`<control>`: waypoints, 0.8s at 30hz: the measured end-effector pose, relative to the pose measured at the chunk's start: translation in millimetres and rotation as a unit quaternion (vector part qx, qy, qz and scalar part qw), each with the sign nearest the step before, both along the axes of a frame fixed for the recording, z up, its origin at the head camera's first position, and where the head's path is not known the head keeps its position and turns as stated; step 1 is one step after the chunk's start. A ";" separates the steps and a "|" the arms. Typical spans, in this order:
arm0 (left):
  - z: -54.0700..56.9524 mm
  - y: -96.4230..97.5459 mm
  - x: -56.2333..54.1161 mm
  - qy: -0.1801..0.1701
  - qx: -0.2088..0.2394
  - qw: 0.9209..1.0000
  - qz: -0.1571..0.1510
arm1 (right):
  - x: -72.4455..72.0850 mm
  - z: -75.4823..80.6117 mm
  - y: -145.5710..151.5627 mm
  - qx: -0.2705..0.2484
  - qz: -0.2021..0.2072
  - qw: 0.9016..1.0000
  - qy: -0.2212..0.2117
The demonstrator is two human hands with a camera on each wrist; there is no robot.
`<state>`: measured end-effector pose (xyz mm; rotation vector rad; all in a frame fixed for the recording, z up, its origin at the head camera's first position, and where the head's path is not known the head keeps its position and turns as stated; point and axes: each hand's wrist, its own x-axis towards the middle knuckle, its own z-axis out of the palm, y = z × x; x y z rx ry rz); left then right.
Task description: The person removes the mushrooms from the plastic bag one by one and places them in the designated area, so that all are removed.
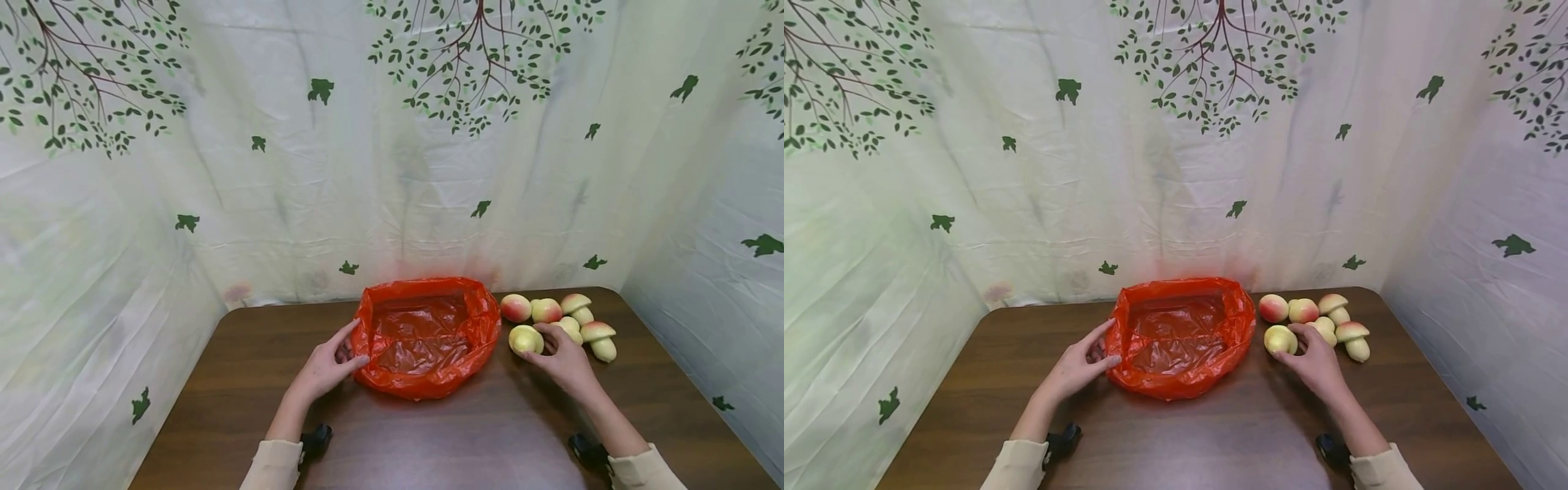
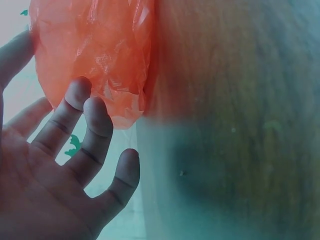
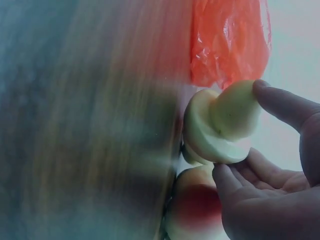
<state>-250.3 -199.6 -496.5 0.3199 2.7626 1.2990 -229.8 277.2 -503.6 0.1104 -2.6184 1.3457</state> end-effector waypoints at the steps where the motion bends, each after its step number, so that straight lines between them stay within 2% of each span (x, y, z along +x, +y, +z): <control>1: -0.1 0.1 -0.1 0.000 0.000 1.000 0.000 | -0.4 -0.2 0.6 -0.006 0.000 1.000 0.000; 24: 0.2 1.5 0.6 -0.003 -0.004 1.000 0.000 | 0.5 1.4 2.2 0.005 -0.012 1.000 0.005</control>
